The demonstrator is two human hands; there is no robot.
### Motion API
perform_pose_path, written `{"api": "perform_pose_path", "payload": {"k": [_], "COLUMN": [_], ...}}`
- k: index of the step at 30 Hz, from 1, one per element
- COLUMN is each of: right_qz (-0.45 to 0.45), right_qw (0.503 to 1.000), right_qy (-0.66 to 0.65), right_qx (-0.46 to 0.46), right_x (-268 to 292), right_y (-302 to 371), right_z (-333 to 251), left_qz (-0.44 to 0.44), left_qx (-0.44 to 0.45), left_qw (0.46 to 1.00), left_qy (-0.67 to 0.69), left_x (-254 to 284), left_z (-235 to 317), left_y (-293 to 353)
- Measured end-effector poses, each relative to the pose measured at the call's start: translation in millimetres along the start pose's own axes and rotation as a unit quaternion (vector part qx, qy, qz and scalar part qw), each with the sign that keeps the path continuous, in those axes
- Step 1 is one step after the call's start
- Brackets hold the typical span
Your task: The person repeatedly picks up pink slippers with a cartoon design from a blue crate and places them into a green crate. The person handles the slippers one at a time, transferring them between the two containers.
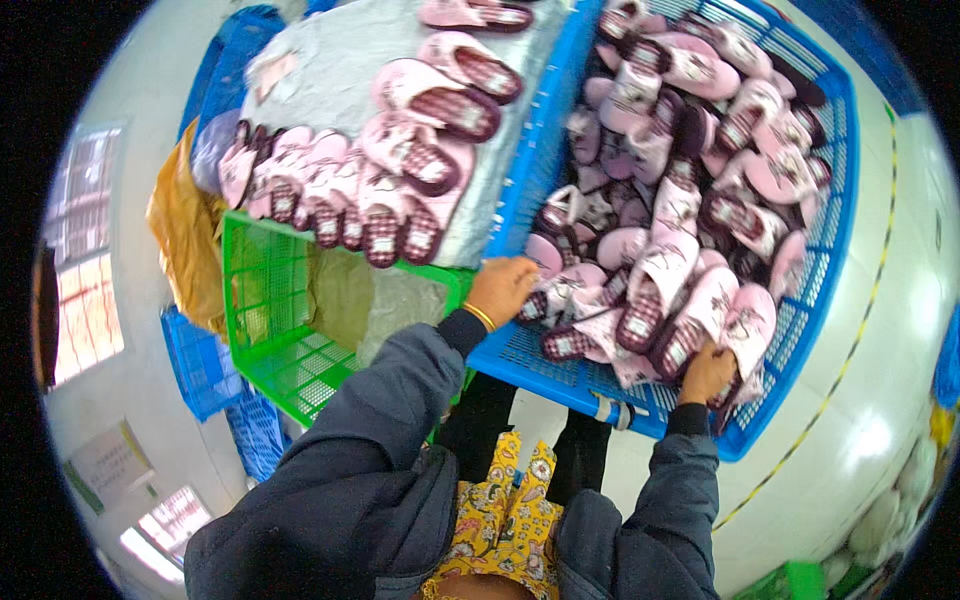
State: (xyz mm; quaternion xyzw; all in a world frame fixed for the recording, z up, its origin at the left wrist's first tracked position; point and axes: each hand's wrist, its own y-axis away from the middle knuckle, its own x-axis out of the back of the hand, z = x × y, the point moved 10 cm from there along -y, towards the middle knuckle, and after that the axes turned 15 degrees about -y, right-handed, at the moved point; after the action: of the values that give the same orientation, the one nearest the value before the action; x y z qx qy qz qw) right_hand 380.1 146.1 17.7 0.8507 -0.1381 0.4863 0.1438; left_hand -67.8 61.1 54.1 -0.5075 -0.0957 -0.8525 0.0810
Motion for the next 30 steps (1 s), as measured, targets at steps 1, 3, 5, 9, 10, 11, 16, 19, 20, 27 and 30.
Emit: {"api": "perform_pose_path", "payload": {"k": [1,3,5,9,10,11,16,19,20,27,30], "right_qz": [0.003,0.023,0.03,0.007,0.003,0.001,-0.115,-0.29,-0.306,-0.386,-0.404], "right_qw": [1.0,0.999,0.993,0.988,0.982,0.974,0.912,0.861,0.84,0.686,0.607], "right_qy": [0.013,0.015,-0.104,-0.13,-0.149,-0.165,-0.287,-0.375,-0.389,-0.281,-0.281], "right_qx": [0.011,0.034,0.043,0.082,0.117,0.154,0.269,0.183,0.222,0.549,0.624], "right_x": [-1,4,14,52,58,63,36,-31,-38,-134,-173], "right_y": [2,3,-2,26,39,54,154,211,235,368,428], "right_z": [-13,-31,-28,-96,-117,-139,-298,-378,-420,-653,-725], "left_qz": [-0.01,0.0,-0.023,-0.052,-0.045,-0.037,-0.006,0.106,0.204,0.298,0.277], "left_qx": [0.019,0.035,0.056,0.114,0.148,0.181,0.167,0.278,0.269,0.386,0.44], "left_qw": [0.999,0.996,0.995,0.976,0.965,0.952,0.9,0.835,0.832,0.709,0.722], "left_qy": [0.045,0.083,0.075,0.18,0.21,0.245,0.403,0.463,0.441,0.51,0.456], "left_x": [13,21,26,35,45,56,107,127,160,152,119], "left_z": [-3,-10,-2,-6,-7,-9,-5,-59,-78,-204,-222], "left_y": [11,37,59,89,94,99,91,103,112,215,282]}}
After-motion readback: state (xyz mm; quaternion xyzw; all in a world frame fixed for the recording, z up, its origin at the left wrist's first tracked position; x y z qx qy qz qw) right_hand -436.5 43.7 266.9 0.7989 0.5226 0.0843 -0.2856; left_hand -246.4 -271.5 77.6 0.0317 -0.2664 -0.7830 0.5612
